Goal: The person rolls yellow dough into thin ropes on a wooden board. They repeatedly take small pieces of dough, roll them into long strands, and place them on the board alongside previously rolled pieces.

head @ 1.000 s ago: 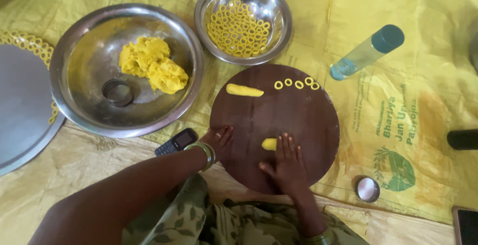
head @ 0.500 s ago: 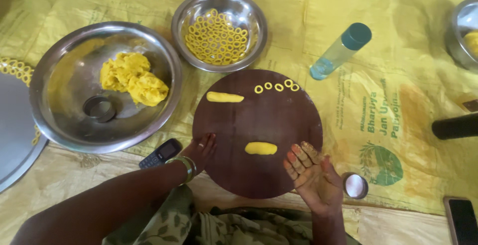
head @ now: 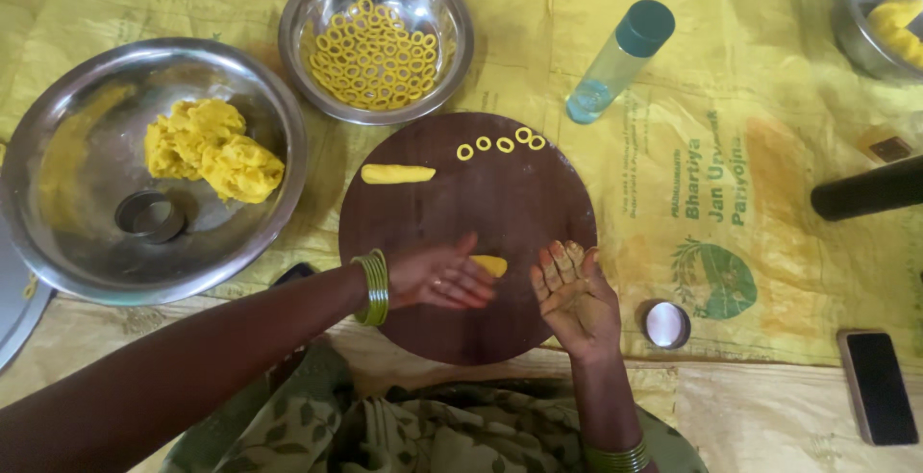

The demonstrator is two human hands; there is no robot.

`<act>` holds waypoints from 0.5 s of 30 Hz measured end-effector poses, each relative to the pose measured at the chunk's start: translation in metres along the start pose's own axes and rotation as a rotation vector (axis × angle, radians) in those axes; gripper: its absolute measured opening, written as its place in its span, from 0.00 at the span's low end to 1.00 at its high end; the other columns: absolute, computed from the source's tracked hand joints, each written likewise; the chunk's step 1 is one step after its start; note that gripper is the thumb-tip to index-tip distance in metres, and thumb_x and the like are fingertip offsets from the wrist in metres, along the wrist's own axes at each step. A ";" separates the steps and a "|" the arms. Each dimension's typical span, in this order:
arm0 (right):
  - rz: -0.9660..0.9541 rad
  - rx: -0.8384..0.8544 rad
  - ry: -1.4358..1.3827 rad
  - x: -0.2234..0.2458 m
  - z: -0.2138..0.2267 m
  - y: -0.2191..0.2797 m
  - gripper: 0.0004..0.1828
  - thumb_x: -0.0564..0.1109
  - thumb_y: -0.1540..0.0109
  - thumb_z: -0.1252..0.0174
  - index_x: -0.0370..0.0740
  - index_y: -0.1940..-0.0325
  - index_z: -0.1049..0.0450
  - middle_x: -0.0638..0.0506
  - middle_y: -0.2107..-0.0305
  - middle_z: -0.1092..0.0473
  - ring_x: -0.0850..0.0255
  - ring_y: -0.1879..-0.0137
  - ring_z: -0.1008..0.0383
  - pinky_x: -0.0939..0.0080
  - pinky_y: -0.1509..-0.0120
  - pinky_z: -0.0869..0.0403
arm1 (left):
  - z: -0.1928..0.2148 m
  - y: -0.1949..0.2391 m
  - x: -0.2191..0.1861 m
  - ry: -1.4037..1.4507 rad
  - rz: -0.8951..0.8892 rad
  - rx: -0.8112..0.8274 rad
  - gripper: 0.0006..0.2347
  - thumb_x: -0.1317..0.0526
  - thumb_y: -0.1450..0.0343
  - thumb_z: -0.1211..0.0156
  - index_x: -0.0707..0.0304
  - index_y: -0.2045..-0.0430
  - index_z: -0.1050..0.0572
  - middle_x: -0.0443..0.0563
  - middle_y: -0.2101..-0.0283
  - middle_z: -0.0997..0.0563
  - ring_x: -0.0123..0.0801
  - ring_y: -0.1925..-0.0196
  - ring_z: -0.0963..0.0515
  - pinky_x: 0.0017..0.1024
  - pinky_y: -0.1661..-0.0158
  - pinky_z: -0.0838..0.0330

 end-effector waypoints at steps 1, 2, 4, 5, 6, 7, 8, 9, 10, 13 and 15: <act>0.016 -0.042 0.018 0.001 0.008 -0.002 0.14 0.55 0.29 0.43 0.45 0.49 0.23 0.50 0.50 0.23 0.55 0.38 0.27 0.48 0.31 0.31 | -0.012 0.006 -0.010 0.151 -0.008 0.035 0.42 0.29 0.29 0.63 0.74 0.37 0.30 0.66 0.38 0.22 0.47 0.36 0.22 0.41 0.36 0.31; 0.029 -0.078 0.037 0.001 0.014 -0.004 0.13 0.56 0.30 0.42 0.46 0.51 0.23 0.51 0.51 0.23 0.55 0.40 0.26 0.49 0.32 0.30 | -0.026 0.013 -0.023 0.216 -0.019 0.115 0.44 0.28 0.30 0.65 0.76 0.36 0.33 0.67 0.36 0.24 0.48 0.34 0.24 0.41 0.35 0.32; 0.031 -0.096 0.058 -0.003 0.021 -0.001 0.11 0.56 0.31 0.41 0.48 0.54 0.21 0.51 0.52 0.23 0.56 0.41 0.25 0.50 0.34 0.29 | -0.055 0.031 -0.044 0.341 -0.046 0.274 0.48 0.25 0.31 0.68 0.78 0.33 0.37 0.69 0.33 0.29 0.49 0.29 0.29 0.42 0.33 0.36; 0.019 -0.077 0.060 -0.006 0.021 -0.001 0.11 0.55 0.31 0.40 0.48 0.54 0.21 0.52 0.52 0.23 0.56 0.40 0.25 0.51 0.33 0.29 | -0.063 0.039 -0.053 0.360 -0.056 0.317 0.49 0.25 0.30 0.69 0.79 0.32 0.38 0.69 0.32 0.30 0.49 0.28 0.30 0.42 0.32 0.37; 0.009 -0.057 0.061 -0.009 0.019 -0.001 0.11 0.55 0.32 0.40 0.48 0.54 0.21 0.52 0.51 0.23 0.57 0.39 0.25 0.52 0.33 0.29 | -0.070 0.047 -0.062 0.378 -0.067 0.359 0.49 0.25 0.30 0.70 0.79 0.31 0.39 0.69 0.31 0.31 0.49 0.27 0.32 0.41 0.31 0.38; 0.008 -0.076 0.071 -0.011 0.021 -0.003 0.10 0.54 0.32 0.40 0.49 0.55 0.20 0.52 0.52 0.23 0.57 0.40 0.25 0.51 0.33 0.28 | -0.074 0.055 -0.069 0.395 -0.077 0.401 0.49 0.25 0.29 0.71 0.80 0.31 0.40 0.69 0.30 0.32 0.50 0.26 0.33 0.41 0.30 0.39; 0.010 -0.097 0.081 -0.013 0.024 -0.003 0.10 0.54 0.32 0.39 0.49 0.55 0.20 0.51 0.53 0.23 0.57 0.40 0.25 0.51 0.33 0.28 | -0.076 0.060 -0.073 0.405 -0.089 0.405 0.50 0.24 0.30 0.72 0.81 0.31 0.40 0.70 0.30 0.32 0.50 0.26 0.32 0.41 0.30 0.39; 0.012 -0.119 0.091 -0.014 0.027 -0.004 0.09 0.53 0.32 0.39 0.49 0.56 0.20 0.51 0.53 0.23 0.57 0.41 0.24 0.51 0.33 0.27 | -0.076 0.064 -0.076 0.415 -0.100 0.409 0.51 0.24 0.30 0.73 0.81 0.31 0.40 0.70 0.31 0.31 0.50 0.27 0.32 0.41 0.30 0.39; 0.014 -0.094 0.113 -0.015 0.025 -0.003 0.07 0.51 0.33 0.39 0.49 0.56 0.20 0.52 0.53 0.23 0.57 0.41 0.24 0.51 0.34 0.27 | -0.076 0.067 -0.078 0.428 -0.108 0.417 0.51 0.23 0.30 0.74 0.82 0.31 0.40 0.71 0.31 0.31 0.51 0.27 0.32 0.42 0.30 0.39; 0.017 -0.039 0.153 -0.019 0.021 0.000 0.04 0.46 0.35 0.38 0.50 0.56 0.20 0.51 0.52 0.22 0.57 0.41 0.24 0.52 0.35 0.28 | -0.063 0.068 -0.070 0.399 -0.125 0.346 0.53 0.22 0.31 0.79 0.83 0.33 0.39 0.72 0.32 0.31 0.52 0.28 0.31 0.43 0.31 0.39; 0.009 -0.027 0.140 -0.022 0.019 0.002 0.05 0.46 0.36 0.37 0.49 0.56 0.20 0.50 0.53 0.22 0.56 0.42 0.24 0.50 0.36 0.27 | -0.059 0.067 -0.065 0.428 -0.138 0.367 0.48 0.25 0.29 0.69 0.82 0.34 0.36 0.70 0.34 0.28 0.50 0.31 0.28 0.42 0.33 0.35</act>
Point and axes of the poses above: each hand's wrist, its own y-axis away from the middle knuckle, its own z-axis out of the back of the hand, x = y × z, the point moved 10 cm from there along -y, towards the middle knuckle
